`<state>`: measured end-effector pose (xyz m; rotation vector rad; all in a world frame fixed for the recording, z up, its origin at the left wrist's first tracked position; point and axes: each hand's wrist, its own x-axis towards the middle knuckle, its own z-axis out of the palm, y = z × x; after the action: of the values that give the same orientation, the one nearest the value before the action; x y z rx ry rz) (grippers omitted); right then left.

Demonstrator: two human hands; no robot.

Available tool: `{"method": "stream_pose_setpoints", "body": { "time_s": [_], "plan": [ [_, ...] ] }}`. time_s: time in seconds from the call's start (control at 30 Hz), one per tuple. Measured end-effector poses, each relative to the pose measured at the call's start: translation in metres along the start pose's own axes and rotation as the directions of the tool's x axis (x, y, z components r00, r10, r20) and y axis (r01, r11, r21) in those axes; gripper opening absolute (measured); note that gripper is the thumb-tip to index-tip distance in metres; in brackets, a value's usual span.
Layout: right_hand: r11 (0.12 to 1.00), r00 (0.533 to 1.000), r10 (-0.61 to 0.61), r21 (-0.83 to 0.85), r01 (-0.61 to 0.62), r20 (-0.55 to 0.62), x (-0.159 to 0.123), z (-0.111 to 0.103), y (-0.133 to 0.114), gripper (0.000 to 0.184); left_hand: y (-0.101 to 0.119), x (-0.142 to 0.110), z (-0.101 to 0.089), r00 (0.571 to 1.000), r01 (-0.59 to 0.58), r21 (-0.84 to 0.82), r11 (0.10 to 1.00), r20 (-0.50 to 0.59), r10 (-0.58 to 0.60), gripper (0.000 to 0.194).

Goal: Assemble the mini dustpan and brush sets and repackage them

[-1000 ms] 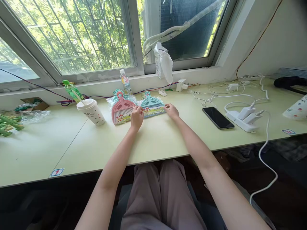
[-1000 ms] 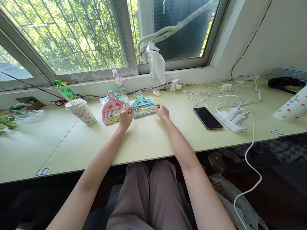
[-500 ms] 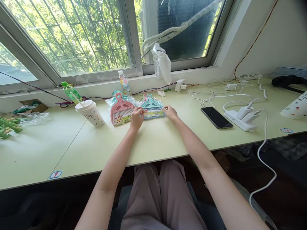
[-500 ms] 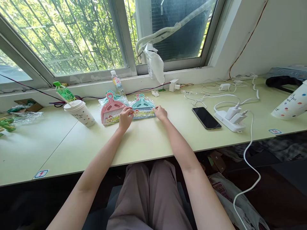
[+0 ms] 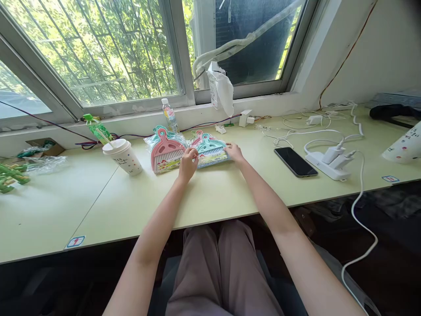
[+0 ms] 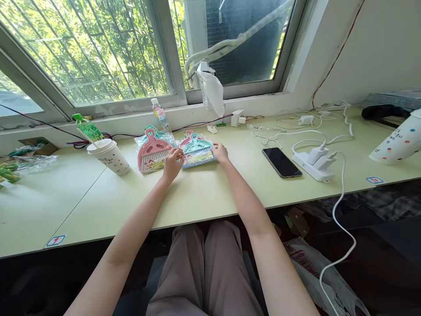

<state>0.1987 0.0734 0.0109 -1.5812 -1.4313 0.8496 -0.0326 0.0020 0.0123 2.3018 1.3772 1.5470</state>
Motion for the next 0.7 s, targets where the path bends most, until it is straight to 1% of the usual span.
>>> {"method": "stream_pose_setpoints", "body": {
  "time_s": [0.2,0.37,0.47,0.57,0.63,0.67,0.7],
  "plan": [
    [0.999,0.980,-0.020,0.046,0.029,-0.199,0.006,-0.010,0.007,0.027,0.000,0.002,-0.001,0.999,0.012,0.001,1.000,-0.033,-0.012,0.017],
    [0.990,0.950,-0.048,0.115,0.087,-0.309,0.009,-0.018,0.008,0.030,-0.001,0.003,-0.001,0.997,0.055,-0.036,0.998,-0.044,-0.057,0.017],
    [0.968,0.952,-0.076,0.207,0.142,-0.297,0.006,-0.021,0.004,0.033,0.001,0.003,-0.002,0.992,0.104,-0.100,0.990,-0.055,-0.110,0.016],
    [0.931,0.966,-0.117,0.314,0.187,-0.229,0.000,-0.021,-0.004,0.034,0.003,0.007,-0.003,0.975,0.191,-0.205,0.960,-0.075,-0.210,0.009],
    [0.912,0.972,-0.149,0.355,0.207,-0.184,-0.004,-0.018,-0.009,0.034,0.003,0.011,-0.004,0.939,0.292,-0.323,0.900,-0.083,-0.334,0.004],
    [0.907,0.972,-0.166,0.362,0.216,-0.165,-0.006,-0.017,-0.012,0.033,0.003,0.014,-0.005,0.908,0.350,-0.410,0.842,-0.075,-0.413,0.005],
    [0.905,0.972,-0.181,0.360,0.225,-0.151,-0.007,-0.015,-0.014,0.033,0.003,0.016,-0.005,0.871,0.401,-0.508,0.762,-0.047,-0.490,0.011]
  ]
}}
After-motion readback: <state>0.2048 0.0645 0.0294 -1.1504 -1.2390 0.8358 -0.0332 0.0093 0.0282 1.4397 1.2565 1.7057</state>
